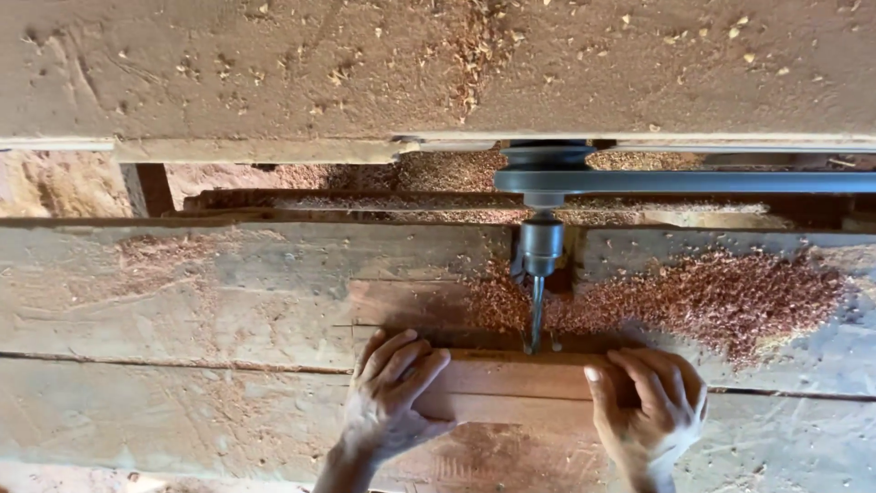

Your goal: The person uses a mortising machine to cut slots in wooden planks.

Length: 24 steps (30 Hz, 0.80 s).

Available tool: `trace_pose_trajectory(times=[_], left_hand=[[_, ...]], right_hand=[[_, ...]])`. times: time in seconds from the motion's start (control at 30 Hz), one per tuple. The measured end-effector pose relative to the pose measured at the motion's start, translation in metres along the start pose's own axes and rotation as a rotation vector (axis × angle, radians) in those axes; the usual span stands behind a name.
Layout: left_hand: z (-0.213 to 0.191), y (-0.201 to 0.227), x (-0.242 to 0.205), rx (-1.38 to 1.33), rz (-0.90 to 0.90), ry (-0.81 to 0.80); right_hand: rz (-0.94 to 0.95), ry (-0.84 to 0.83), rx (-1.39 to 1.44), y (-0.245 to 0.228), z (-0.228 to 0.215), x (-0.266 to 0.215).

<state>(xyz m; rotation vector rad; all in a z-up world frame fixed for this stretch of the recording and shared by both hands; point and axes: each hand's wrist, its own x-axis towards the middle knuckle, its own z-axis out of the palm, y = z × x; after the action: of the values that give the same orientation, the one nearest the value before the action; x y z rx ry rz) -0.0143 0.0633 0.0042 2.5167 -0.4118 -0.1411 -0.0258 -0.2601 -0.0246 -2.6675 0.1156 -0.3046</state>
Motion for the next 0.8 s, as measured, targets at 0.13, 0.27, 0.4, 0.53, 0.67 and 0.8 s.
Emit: trace_pose_trajectory(times=[0.13, 0.27, 0.4, 0.53, 0.67, 0.8], left_hand=[[-0.002, 0.001, 0.005, -0.023, 0.002, -0.03], [-0.009, 0.003, 0.011, -0.035, 0.0, -0.034], [-0.009, 0.005, 0.017, -0.03, -0.015, -0.07], [-0.006, 0.001, 0.014, -0.041, -0.002, -0.051], [0.003, -0.003, 0.006, -0.04, -0.006, -0.054], [0.003, -0.005, 0.006, -0.033, 0.002, -0.067]], right_hand=[[0.007, -0.01, -0.001, 0.001, 0.0, 0.001], [0.04, -0.018, 0.026, -0.004, -0.002, 0.005], [0.043, -0.008, 0.006, -0.008, -0.004, 0.01], [0.045, 0.008, -0.003, -0.008, -0.003, 0.011], [0.039, 0.029, 0.007, 0.001, 0.005, 0.005], [0.025, 0.043, 0.021, 0.004, 0.008, 0.003]])
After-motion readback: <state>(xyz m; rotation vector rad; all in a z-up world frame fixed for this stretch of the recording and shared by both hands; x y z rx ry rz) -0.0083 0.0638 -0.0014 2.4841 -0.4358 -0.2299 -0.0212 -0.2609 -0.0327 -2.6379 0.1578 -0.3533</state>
